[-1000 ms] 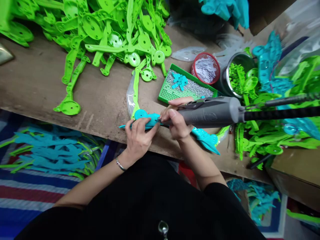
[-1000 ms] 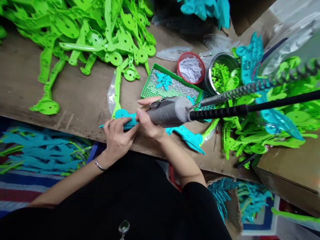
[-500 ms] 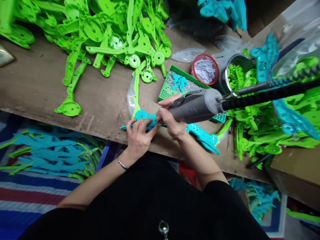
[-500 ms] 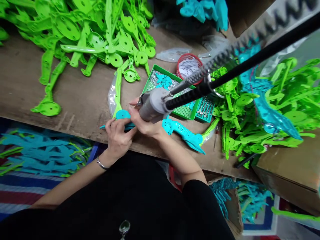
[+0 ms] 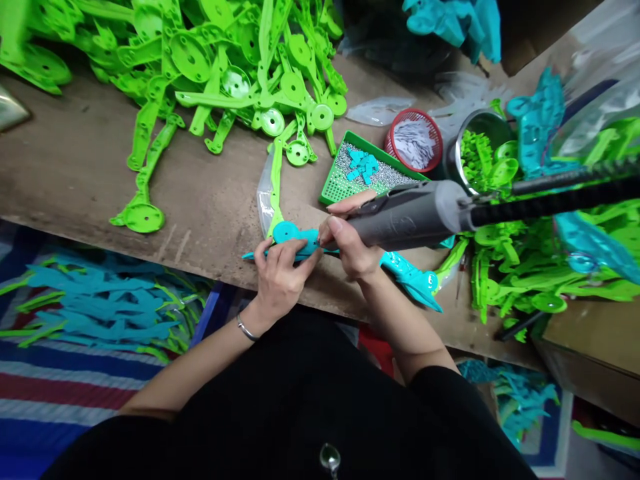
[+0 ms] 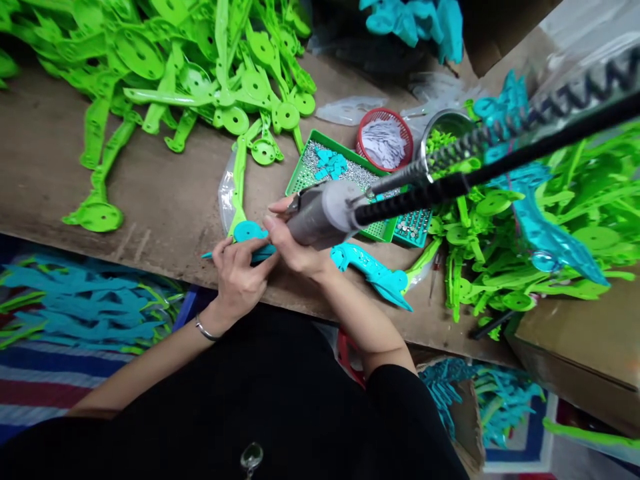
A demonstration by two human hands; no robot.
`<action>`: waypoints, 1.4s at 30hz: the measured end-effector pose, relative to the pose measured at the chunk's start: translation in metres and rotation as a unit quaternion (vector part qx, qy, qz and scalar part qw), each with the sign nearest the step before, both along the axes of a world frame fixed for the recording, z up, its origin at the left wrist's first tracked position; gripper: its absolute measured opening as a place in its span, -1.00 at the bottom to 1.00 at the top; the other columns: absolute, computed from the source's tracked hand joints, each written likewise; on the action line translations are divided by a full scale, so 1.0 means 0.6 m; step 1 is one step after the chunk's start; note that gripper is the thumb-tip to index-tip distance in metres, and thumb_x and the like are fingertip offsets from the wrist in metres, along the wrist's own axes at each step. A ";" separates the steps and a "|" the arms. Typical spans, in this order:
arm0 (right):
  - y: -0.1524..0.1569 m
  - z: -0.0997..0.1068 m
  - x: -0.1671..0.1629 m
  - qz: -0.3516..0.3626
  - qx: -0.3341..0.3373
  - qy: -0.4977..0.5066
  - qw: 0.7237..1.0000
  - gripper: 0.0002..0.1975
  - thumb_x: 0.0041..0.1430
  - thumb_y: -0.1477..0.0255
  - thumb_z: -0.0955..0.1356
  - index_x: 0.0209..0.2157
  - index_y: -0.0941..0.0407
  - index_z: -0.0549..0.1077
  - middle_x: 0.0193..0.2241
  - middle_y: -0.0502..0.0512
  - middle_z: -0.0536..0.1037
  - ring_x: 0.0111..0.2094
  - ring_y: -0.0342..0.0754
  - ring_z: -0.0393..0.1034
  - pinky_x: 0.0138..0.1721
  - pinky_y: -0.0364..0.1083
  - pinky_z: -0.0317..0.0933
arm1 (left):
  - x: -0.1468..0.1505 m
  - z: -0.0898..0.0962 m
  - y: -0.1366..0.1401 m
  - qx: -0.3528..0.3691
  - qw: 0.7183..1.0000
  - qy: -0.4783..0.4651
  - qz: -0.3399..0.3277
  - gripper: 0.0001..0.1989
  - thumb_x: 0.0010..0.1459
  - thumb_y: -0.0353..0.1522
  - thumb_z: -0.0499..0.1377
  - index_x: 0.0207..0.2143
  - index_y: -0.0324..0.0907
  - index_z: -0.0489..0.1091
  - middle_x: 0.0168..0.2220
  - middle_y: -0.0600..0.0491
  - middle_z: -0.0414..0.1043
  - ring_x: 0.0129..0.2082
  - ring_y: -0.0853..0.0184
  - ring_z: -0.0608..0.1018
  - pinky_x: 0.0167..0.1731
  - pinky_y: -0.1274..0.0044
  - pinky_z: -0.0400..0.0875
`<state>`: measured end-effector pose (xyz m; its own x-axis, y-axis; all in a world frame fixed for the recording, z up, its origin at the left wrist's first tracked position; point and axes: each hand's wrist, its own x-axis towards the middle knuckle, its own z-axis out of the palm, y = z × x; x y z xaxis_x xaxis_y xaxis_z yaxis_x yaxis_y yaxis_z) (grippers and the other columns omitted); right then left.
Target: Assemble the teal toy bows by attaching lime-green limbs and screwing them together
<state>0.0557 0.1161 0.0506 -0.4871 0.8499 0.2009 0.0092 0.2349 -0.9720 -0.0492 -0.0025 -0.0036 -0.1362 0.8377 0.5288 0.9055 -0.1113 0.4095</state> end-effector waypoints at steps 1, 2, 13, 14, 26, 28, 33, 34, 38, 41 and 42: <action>0.000 0.001 -0.002 -0.008 -0.004 0.017 1.000 -0.64 0.21 -0.03 0.36 -0.24 -0.03 0.40 -0.58 -0.10 0.35 -0.57 -0.12 0.36 -0.46 -0.04 0.39 | 0.000 0.000 0.000 -0.006 1.000 0.000 0.004 -0.67 0.29 -0.47 0.16 0.00 0.05 0.56 -0.06 -0.03 0.58 -0.06 0.22 0.54 0.17 0.19 0.23; 0.000 0.003 -0.004 -0.014 -0.006 0.028 0.999 -0.66 0.21 0.00 0.38 -0.24 -0.03 0.40 -0.59 -0.11 0.34 -0.58 -0.12 0.35 -0.47 -0.05 0.38 | -0.001 0.000 0.000 -0.013 1.000 -0.002 0.008 -0.68 0.28 -0.47 0.17 0.01 0.01 0.55 -0.06 -0.05 0.58 -0.07 0.20 0.54 0.15 0.19 0.25; 0.003 0.046 0.037 -0.068 0.038 0.061 0.995 -0.68 0.20 0.06 0.40 -0.16 -0.05 0.40 -0.58 -0.12 0.42 -0.57 -0.11 0.41 -0.48 -0.04 0.38 | -0.033 0.017 0.005 -0.081 0.990 0.087 -0.078 -0.59 0.27 -0.49 0.12 0.08 0.07 0.47 0.04 -0.06 0.56 -0.09 0.09 0.50 -0.06 0.13 0.26; 0.006 0.054 0.053 -0.093 0.047 0.070 0.992 -0.69 0.19 0.07 0.40 -0.16 -0.06 0.39 -0.60 -0.15 0.40 -0.60 -0.11 0.38 -0.51 -0.05 0.36 | -0.035 0.020 0.007 -0.083 0.989 0.090 -0.081 -0.61 0.27 -0.48 0.12 0.07 0.06 0.47 0.03 -0.07 0.56 -0.09 0.08 0.50 -0.08 0.14 0.26; 0.021 0.021 0.133 -0.151 0.023 0.085 0.985 -0.74 0.20 0.17 0.43 -0.20 0.00 0.40 -0.65 -0.20 0.36 -0.66 -0.19 0.31 -0.53 -0.13 0.33 | 0.079 0.035 0.053 -0.069 0.986 -0.001 -0.153 -0.65 0.32 -0.34 0.15 0.11 -0.26 0.41 0.08 -0.27 0.44 0.11 0.00 0.46 0.16 0.13 0.34; 0.022 0.013 0.132 -0.143 0.018 0.075 0.987 -0.74 0.19 0.17 0.44 -0.22 0.00 0.40 -0.63 -0.18 0.39 -0.64 -0.18 0.34 -0.53 -0.12 0.33 | 0.094 0.025 0.064 -0.091 0.984 -0.015 -0.154 -0.64 0.33 -0.25 0.16 0.08 -0.27 0.43 0.07 -0.28 0.45 0.10 0.00 0.47 0.19 0.10 0.32; 0.024 0.003 0.137 -0.136 0.023 0.009 0.990 -0.70 0.21 0.08 0.40 -0.32 0.01 0.39 -0.60 -0.14 0.38 -0.57 -0.13 0.35 -0.41 -0.05 0.40 | 0.097 0.007 0.075 -0.099 0.983 -0.028 -0.153 -0.69 0.34 -0.19 0.15 0.00 -0.18 0.47 0.02 -0.22 0.47 0.07 0.05 0.49 0.21 0.07 0.29; 0.024 0.004 0.137 -0.127 0.026 -0.003 0.992 -0.69 0.23 0.07 0.38 -0.36 0.02 0.39 -0.60 -0.13 0.37 -0.56 -0.13 0.34 -0.40 -0.04 0.40 | 0.096 0.006 0.075 -0.098 0.983 -0.025 -0.153 -0.69 0.34 -0.19 0.15 0.00 -0.18 0.47 0.02 -0.21 0.47 0.07 0.05 0.49 0.21 0.08 0.29; 0.026 0.009 0.135 -0.119 0.030 0.011 0.992 -0.71 0.23 0.09 0.39 -0.34 0.02 0.41 -0.62 -0.14 0.37 -0.61 -0.16 0.31 -0.48 -0.08 0.35 | 0.095 0.011 0.072 -0.102 0.984 -0.014 -0.148 -0.67 0.34 -0.19 0.14 0.03 -0.18 0.46 0.02 -0.20 0.47 0.06 0.07 0.48 0.20 0.11 0.30; 0.027 0.012 0.132 -0.129 0.024 0.038 0.991 -0.72 0.21 0.11 0.42 -0.26 0.02 0.42 -0.63 -0.16 0.37 -0.63 -0.17 0.31 -0.51 -0.09 0.33 | 0.096 0.015 0.071 -0.111 0.983 -0.003 -0.149 -0.66 0.33 -0.21 0.16 0.06 -0.18 0.46 0.03 -0.20 0.46 0.06 0.06 0.47 0.21 0.12 0.28; 0.028 0.012 0.132 -0.126 0.023 0.037 0.991 -0.72 0.22 0.11 0.41 -0.29 0.02 0.42 -0.63 -0.16 0.37 -0.63 -0.17 0.31 -0.50 -0.09 0.34 | 0.096 0.017 0.072 -0.111 0.983 0.003 -0.150 -0.66 0.33 -0.21 0.16 0.05 -0.19 0.46 0.03 -0.20 0.46 0.05 0.06 0.46 0.21 0.13 0.28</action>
